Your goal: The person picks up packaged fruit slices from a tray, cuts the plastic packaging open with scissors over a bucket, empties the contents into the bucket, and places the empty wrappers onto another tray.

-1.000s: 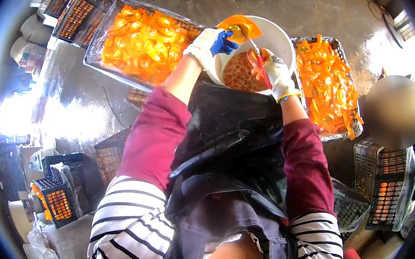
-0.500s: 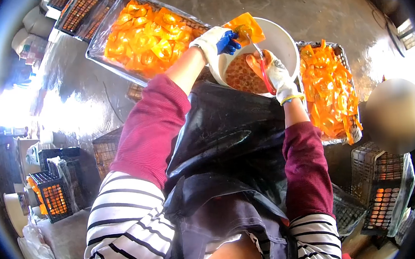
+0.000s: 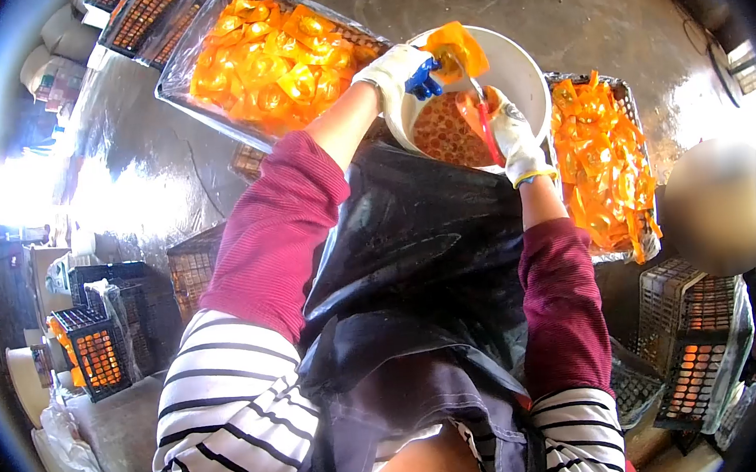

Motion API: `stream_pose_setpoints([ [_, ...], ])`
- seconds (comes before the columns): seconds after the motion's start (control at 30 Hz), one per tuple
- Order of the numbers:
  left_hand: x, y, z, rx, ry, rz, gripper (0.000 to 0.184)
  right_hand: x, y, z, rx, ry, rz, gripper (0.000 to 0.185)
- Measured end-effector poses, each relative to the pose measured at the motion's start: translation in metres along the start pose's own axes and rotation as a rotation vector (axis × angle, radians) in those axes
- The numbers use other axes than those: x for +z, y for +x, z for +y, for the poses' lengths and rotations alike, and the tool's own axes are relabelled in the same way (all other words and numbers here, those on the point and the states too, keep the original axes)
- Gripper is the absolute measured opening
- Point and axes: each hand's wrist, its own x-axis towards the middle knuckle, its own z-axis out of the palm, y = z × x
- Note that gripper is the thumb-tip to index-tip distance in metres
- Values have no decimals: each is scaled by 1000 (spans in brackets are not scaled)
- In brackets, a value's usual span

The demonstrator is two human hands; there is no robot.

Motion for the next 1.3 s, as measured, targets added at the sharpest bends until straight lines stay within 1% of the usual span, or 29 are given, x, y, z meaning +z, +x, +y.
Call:
stream_pose_setpoints([
  [0.03,3,-6,2,-7,-1,-19,31,2,1,6,-103,-122,47,28],
  [0.07,4,-9,3,-14,-1,-36,31,-6,-4,-31,-140,-314,15,27],
  [0.1,3,4,-8,-13,127,-64,31,-10,-8,-55,-175,-505,-16,26],
  [0.17,5,-11,8,27,283,4,31,-10,-10,-58,144,-238,-131,27],
  [0.2,1,-4,4,51,358,-20,31,-11,-11,-60,302,-103,-187,27],
  [0.27,-10,18,-6,99,510,-68,33,-20,-16,-108,439,-67,-244,27],
  [0.3,-10,16,-6,109,495,-49,34,-23,-18,-124,508,-49,-272,27],
  [0.37,-9,8,0,130,470,-8,34,-18,-19,-99,536,439,-175,30],
  [0.4,-8,5,5,150,581,-11,35,-15,-19,-80,543,683,-121,31],
  [0.47,-2,0,15,188,799,-20,36,-3,-9,-31,176,284,-104,33],
  [0.53,2,-7,22,167,834,-32,36,-1,-9,-30,151,150,-158,35],
  [0.57,4,-8,24,160,852,-39,36,-8,-13,-61,305,213,-216,36],
  [0.6,4,-6,21,141,778,0,36,-14,-17,-88,461,274,-271,37],
  [0.7,0,5,18,301,1038,185,34,-23,-20,-130,578,25,-308,38],
  [0.73,3,5,13,316,997,282,31,-22,-21,-129,545,75,-306,36],
  [0.8,6,18,-9,407,941,468,28,-18,-21,-125,476,175,-300,33],
  [0.83,7,22,-15,451,911,560,27,-18,-19,-119,477,207,-315,36],
  [0.87,10,14,-12,293,426,402,25,-21,-15,-109,479,238,-328,39],
  [0.9,7,28,-34,565,373,306,32,-22,-12,-100,479,267,-340,42],
  [0.97,25,36,-40,396,-623,-132,39,-19,-11,-84,386,246,-261,43],
  [1.0,30,33,-40,420,-662,-182,40,-16,-9,-76,379,256,-249,43],
  [1.07,37,31,-40,416,-595,-108,38,-17,-11,-92,514,378,-311,39],
  [1.1,40,31,-40,416,-560,-72,37,-19,-14,-103,542,409,-322,39],
  [1.13,44,23,-31,299,-751,-78,35,-20,-16,-112,568,438,-335,39],
  [1.17,44,30,-33,291,-697,-53,34,-21,-16,-116,592,467,-349,39],
  [1.2,42,42,-40,282,-641,-26,33,-20,-15,-116,550,409,-330,39],
  [1.23,40,55,-48,271,-587,0,31,-21,-16,-115,552,432,-336,39],
  [1.3,30,74,-65,391,-299,-4,30,-24,-17,-115,560,476,-347,40],
])
